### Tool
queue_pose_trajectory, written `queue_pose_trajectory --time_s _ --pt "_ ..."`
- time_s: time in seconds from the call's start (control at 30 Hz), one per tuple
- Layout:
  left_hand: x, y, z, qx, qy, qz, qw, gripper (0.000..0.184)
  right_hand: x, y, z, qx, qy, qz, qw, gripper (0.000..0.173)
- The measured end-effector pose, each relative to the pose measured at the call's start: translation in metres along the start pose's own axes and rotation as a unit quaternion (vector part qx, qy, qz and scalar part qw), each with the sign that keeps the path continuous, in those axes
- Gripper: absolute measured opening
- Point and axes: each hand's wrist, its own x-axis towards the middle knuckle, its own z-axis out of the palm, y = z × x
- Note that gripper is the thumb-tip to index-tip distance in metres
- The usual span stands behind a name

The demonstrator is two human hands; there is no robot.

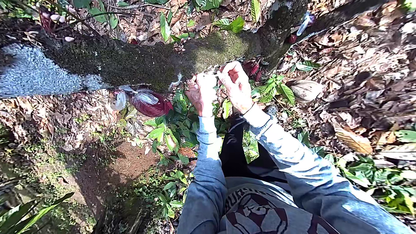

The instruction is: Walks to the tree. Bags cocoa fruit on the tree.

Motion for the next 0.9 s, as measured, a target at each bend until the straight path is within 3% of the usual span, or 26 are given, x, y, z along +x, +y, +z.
queue_pose_trajectory --time_s 0.1,0.27,0.43,0.57,0.63,0.77,0.9 --pt "0.002 0.002 0.008 0.037 0.02 -0.023 0.999 0.025 0.004 -0.006 0.002 0.028 0.008 -0.005 1.0 0.006" --pt "0.004 -0.004 0.013 0.04 0.023 0.003 0.999 0.022 0.006 -0.008 0.003 0.042 0.022 -0.002 0.999 0.006" --pt "-0.012 0.001 -0.012 0.016 -0.02 0.034 0.999 0.027 0.01 -0.017 -0.016 -0.023 0.013 0.015 1.0 0.021" --pt "-0.038 -0.014 -0.048 0.075 -0.086 0.04 0.993 0.032 -0.01 -0.034 -0.05 -0.06 0.006 0.048 0.997 0.015" --pt "-0.037 -0.027 -0.055 0.067 -0.083 0.005 0.994 0.028 -0.018 -0.031 -0.064 -0.087 0.019 0.067 0.994 0.015" --pt "-0.035 -0.058 -0.066 0.036 -0.054 -0.184 0.981 0.04 -0.03 -0.018 -0.065 -0.146 -0.009 0.167 0.975 0.025" --pt "-0.026 -0.071 -0.072 0.011 -0.06 -0.227 0.972 0.058 -0.026 0.023 -0.047 -0.084 -0.064 0.208 0.972 0.032"
